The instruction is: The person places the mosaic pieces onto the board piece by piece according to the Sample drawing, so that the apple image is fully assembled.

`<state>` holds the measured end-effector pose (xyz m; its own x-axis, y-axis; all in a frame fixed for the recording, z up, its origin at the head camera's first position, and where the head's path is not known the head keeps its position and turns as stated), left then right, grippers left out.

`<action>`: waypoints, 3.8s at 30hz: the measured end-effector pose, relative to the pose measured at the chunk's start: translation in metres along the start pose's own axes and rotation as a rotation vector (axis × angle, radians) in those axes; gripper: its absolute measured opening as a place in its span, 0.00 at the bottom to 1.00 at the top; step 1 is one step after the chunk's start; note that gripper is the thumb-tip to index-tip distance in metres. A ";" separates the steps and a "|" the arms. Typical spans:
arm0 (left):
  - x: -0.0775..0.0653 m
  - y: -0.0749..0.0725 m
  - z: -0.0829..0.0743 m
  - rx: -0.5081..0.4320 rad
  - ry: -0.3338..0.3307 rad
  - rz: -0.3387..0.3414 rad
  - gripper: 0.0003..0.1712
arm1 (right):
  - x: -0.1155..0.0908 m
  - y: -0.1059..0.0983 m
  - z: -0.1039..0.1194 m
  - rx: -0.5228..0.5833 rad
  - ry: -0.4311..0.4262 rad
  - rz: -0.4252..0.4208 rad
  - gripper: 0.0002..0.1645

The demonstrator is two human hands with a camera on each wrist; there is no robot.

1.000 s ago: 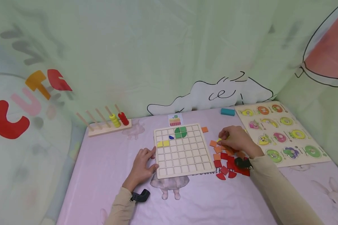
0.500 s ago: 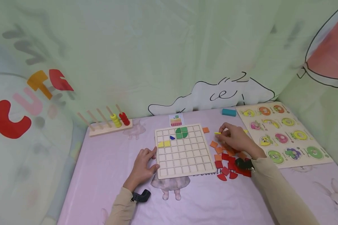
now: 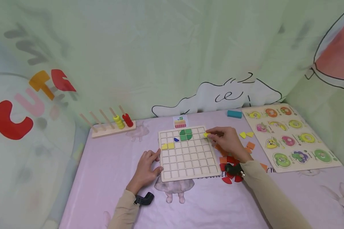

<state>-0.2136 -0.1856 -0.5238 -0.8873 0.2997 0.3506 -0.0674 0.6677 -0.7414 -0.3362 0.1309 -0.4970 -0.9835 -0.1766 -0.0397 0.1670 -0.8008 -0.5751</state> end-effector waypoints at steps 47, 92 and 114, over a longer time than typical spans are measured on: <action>0.001 0.000 0.003 -0.002 0.050 -0.018 0.42 | 0.009 0.091 0.065 -0.254 -0.044 0.119 0.10; 0.000 0.000 0.003 -0.019 -0.012 0.004 0.42 | -0.008 -0.083 -0.058 -0.336 0.367 -0.038 0.26; -0.001 0.002 0.006 -0.011 0.000 -0.002 0.42 | 0.004 0.018 0.007 0.001 0.082 0.002 0.21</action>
<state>-0.2155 -0.1885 -0.5291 -0.8869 0.2984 0.3526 -0.0647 0.6756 -0.7344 -0.3363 0.1117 -0.5017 -0.9855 -0.1313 -0.1075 0.1694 -0.8013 -0.5738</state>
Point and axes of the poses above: each hand's wrist, its own x-axis towards the middle knuckle, its own y-axis out of the palm, z = x × y, the point moved 8 cm from there along x, towards the middle knuckle, and after that the axes turned 9 degrees about y, right-handed, at the moved point
